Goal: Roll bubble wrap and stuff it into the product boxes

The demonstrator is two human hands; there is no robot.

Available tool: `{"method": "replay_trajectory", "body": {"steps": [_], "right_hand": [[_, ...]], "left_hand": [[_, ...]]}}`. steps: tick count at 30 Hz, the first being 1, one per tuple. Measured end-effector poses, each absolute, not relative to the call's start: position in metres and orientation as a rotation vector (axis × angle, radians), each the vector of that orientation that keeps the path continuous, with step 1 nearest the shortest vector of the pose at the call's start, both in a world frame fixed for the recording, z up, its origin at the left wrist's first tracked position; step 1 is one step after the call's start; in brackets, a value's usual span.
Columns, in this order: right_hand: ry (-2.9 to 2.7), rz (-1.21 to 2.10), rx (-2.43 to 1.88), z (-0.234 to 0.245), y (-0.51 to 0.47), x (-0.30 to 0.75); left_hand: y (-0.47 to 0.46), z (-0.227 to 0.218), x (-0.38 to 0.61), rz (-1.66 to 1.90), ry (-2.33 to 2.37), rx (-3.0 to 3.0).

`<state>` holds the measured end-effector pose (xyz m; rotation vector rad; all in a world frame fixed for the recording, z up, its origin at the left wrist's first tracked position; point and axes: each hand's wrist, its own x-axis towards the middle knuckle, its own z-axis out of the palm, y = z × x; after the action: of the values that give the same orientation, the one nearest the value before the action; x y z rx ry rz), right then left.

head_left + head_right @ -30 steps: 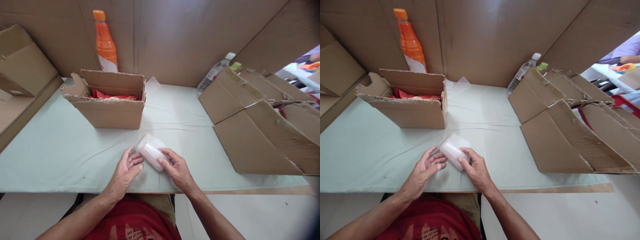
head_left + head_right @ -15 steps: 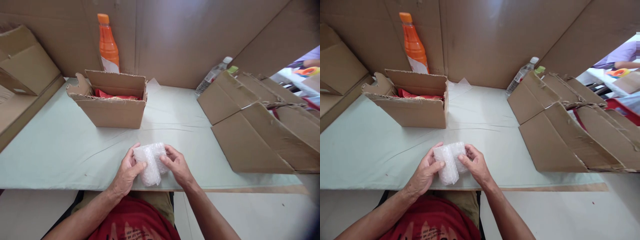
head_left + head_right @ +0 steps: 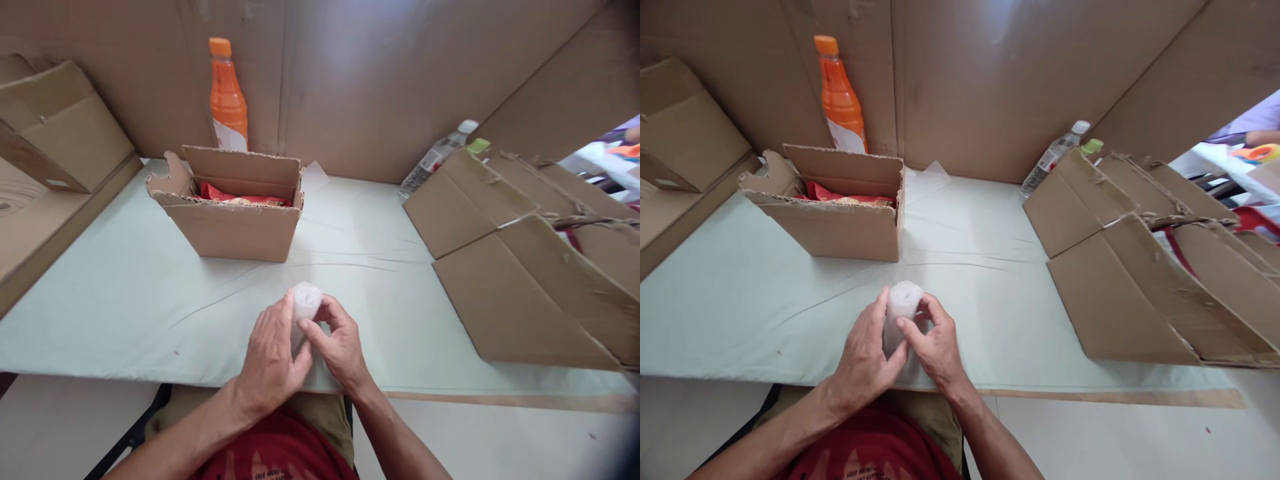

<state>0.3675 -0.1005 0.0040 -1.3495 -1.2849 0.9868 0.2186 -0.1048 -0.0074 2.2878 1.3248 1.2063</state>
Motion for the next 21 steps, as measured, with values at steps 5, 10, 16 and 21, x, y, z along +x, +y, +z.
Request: {"method": "replay_trajectory", "body": {"steps": [5,10,16,21], "right_hand": [[-1.091,1.186,-1.239,-0.002,-0.096,0.379],[-1.120,1.351,-1.150,0.001,-0.095,0.389],[-1.364,1.461,-1.262,0.019,-0.089,0.403],[-1.601,1.243,-1.459,0.027,-0.080,0.402]], "left_hand": [[-0.097,0.003,0.200,1.096,1.191,1.811],[-0.081,0.003,0.189,0.840,1.024,1.420],[-0.082,-0.005,0.186,0.737,1.071,1.714],[-0.077,-0.003,0.181,0.801,1.022,2.121]]}}
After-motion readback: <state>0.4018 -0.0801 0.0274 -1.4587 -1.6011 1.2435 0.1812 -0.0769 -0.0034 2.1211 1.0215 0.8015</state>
